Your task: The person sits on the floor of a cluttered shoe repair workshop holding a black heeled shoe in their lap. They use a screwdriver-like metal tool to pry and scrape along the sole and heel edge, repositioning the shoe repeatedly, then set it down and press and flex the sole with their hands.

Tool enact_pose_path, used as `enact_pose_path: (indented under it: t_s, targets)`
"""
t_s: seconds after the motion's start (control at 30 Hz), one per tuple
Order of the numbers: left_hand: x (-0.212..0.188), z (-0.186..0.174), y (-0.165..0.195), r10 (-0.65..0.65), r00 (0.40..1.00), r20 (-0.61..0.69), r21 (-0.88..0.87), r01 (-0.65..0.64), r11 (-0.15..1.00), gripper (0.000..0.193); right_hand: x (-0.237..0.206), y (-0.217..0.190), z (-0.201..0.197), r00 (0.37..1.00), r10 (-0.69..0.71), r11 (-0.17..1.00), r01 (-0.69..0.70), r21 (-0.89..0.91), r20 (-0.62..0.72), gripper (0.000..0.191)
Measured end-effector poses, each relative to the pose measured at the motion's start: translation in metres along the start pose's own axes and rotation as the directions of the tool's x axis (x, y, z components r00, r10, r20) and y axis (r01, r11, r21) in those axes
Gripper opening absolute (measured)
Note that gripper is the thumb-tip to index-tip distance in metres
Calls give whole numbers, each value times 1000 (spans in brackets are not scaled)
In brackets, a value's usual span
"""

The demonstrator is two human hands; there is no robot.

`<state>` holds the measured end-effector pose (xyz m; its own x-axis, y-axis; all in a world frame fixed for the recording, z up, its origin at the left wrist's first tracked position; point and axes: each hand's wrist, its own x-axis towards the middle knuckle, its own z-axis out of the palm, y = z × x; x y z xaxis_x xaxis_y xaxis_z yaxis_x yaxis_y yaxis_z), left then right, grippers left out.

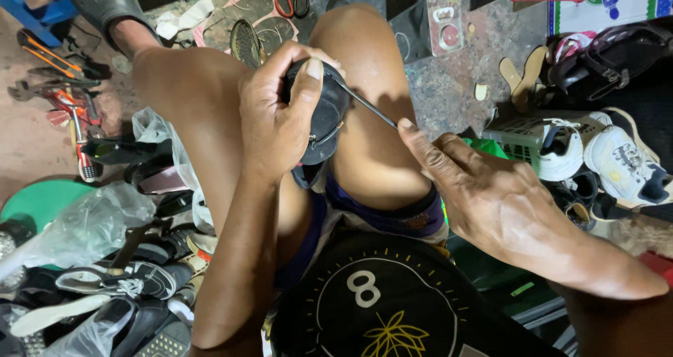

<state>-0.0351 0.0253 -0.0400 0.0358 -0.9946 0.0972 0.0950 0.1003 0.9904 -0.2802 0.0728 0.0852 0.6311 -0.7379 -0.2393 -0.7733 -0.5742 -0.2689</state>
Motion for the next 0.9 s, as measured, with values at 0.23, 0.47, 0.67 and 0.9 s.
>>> enact_pose_path:
  t_s: [0.23, 0.47, 0.67, 0.9]
  targets:
    - [0, -4, -5, 63, 996, 60, -99, -57, 993, 17, 11, 12, 6, 963, 137, 972, -176, 154, 232, 82]
    - [7, 5, -13, -139, 988, 63, -222, 150, 963, 14, 4, 29, 33, 959, -109, 939, 187, 290, -263, 70]
    - [2, 10, -14, -183, 982, -43, -179, 172, 969, 17, -12, 15, 29, 991, 129, 979, -122, 165, -33, 64]
    - [8, 8, -17, -192, 981, -7, -274, 183, 944, 16, -14, 10, 31, 989, 131, 975, -116, 189, -67, 72]
